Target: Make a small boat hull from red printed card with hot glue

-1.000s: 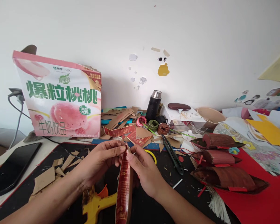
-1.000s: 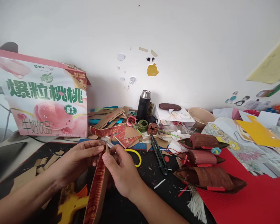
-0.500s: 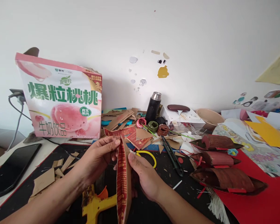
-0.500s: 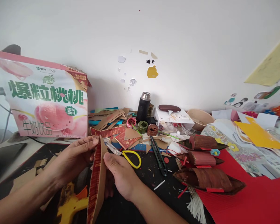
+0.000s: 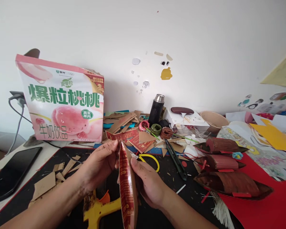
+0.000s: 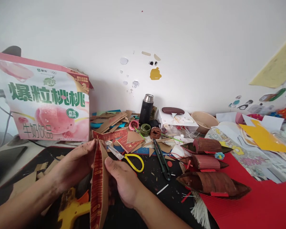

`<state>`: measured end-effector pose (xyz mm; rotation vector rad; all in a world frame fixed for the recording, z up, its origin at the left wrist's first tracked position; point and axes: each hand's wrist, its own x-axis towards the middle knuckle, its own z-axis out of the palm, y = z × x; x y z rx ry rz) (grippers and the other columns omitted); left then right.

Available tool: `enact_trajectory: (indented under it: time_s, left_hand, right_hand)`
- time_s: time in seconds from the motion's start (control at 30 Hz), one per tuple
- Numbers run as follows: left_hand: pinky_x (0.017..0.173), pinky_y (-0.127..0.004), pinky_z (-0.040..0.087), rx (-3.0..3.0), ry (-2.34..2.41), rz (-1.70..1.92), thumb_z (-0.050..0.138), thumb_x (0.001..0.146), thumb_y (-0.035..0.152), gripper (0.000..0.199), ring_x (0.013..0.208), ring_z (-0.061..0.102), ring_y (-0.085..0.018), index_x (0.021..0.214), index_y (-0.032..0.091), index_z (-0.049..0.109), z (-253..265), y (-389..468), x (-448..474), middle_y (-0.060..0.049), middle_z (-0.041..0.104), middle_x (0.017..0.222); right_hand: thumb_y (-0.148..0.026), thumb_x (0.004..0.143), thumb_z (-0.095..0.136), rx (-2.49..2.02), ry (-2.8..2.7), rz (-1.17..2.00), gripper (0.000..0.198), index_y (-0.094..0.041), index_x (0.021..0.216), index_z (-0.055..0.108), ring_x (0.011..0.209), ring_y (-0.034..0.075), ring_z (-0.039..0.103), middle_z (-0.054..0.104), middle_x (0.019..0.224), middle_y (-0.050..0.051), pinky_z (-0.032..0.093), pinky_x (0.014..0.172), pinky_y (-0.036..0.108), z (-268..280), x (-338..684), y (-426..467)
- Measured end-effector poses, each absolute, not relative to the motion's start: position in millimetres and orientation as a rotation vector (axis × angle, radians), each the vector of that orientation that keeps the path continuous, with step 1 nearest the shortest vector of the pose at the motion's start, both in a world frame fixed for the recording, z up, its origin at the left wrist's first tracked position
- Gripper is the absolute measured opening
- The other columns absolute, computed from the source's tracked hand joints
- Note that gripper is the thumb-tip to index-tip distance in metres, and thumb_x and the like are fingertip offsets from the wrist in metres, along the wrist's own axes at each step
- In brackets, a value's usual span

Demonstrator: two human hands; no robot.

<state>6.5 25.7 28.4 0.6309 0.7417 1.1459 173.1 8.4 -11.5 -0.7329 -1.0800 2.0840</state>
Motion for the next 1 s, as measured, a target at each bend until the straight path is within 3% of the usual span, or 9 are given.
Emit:
enact_trajectory:
  time_s: [0.17, 0.3, 0.4, 0.57, 0.7, 0.77, 1.0]
  left_hand:
    - [0.054, -0.023, 0.056, 0.555, 0.724, 1.144, 0.099, 0.062, 0.035, 0.032, 0.054, 0.062, -0.012, 0.076, 0.015, 0.077, 25.7, 25.0, 8.7, -0.001, 0.072, 0.066]
    - [0.063, -0.024, 0.06, 0.425, 0.739, 1.177, 0.093, 0.07, 0.025, 0.02, 0.062, 0.068, -0.014, 0.075, 0.016, 0.076, 23.9, 25.3, 8.8, -0.002, 0.075, 0.071]
    - [0.066, -0.026, 0.063, 0.342, 0.724, 1.18, 0.091, 0.073, 0.023, 0.016, 0.066, 0.071, -0.016, 0.078, 0.016, 0.077, 24.1, 25.6, 8.3, -0.003, 0.077, 0.076]
    - [0.067, -0.027, 0.065, 0.418, 0.64, 1.177, 0.095, 0.068, 0.025, 0.025, 0.066, 0.073, -0.017, 0.087, 0.017, 0.08, 25.8, 24.5, 8.7, -0.003, 0.078, 0.078]
    - [0.044, -0.026, 0.057, 0.514, 0.563, 1.109, 0.092, 0.074, 0.034, 0.026, 0.053, 0.069, -0.017, 0.093, 0.021, 0.08, 27.2, 22.9, 10.3, -0.002, 0.075, 0.075]
    - [0.041, -0.025, 0.055, 0.519, 0.544, 1.109, 0.092, 0.074, 0.033, 0.026, 0.051, 0.068, -0.017, 0.093, 0.021, 0.079, 27.8, 22.4, 10.9, -0.002, 0.075, 0.076]
    - [0.069, -0.029, 0.067, 0.446, 0.55, 1.199, 0.094, 0.073, 0.023, 0.024, 0.07, 0.075, -0.018, 0.091, 0.016, 0.079, 26.1, 22.1, 10.2, -0.005, 0.079, 0.085]
  right_hand:
    - [-0.084, 0.082, 0.065, -0.705, -1.064, 2.118, 0.076, -0.011, 0.095, 0.077, 0.057, 0.015, 0.061, 0.073, 0.077, 0.008, 0.044, 0.055, 0.025, -12.7, 171.4, 5.0]
    - [-0.082, 0.079, 0.07, -0.7, -1.015, 2.142, 0.074, -0.01, 0.089, 0.076, 0.068, 0.018, 0.067, 0.072, 0.077, 0.009, 0.049, 0.067, 0.027, -11.8, 170.4, 3.0]
    - [-0.084, 0.079, 0.07, -0.677, -0.99, 2.164, 0.074, -0.01, 0.087, 0.075, 0.068, 0.019, 0.067, 0.071, 0.073, 0.008, 0.047, 0.066, 0.027, -9.9, 170.3, 2.8]
    - [-0.083, 0.082, 0.067, -0.642, -0.963, 2.163, 0.072, -0.012, 0.088, 0.073, 0.066, 0.018, 0.066, 0.07, 0.07, 0.006, 0.044, 0.061, 0.025, -6.4, 170.9, 4.2]
    - [-0.079, 0.082, 0.071, -0.622, -0.896, 2.171, 0.067, -0.013, 0.092, 0.072, 0.062, 0.016, 0.064, 0.07, 0.07, 0.005, 0.042, 0.058, 0.023, -6.0, 170.2, 4.6]
    - [-0.078, 0.082, 0.073, -0.592, -0.855, 2.192, 0.066, -0.014, 0.094, 0.072, 0.058, 0.014, 0.061, 0.071, 0.071, 0.004, 0.043, 0.057, 0.023, -6.2, 169.8, 4.7]
    - [-0.079, 0.08, 0.073, -0.55, -0.834, 2.208, 0.069, -0.01, 0.086, 0.075, 0.064, 0.016, 0.067, 0.072, 0.07, 0.007, 0.044, 0.058, 0.022, -6.3, 168.8, 4.5]
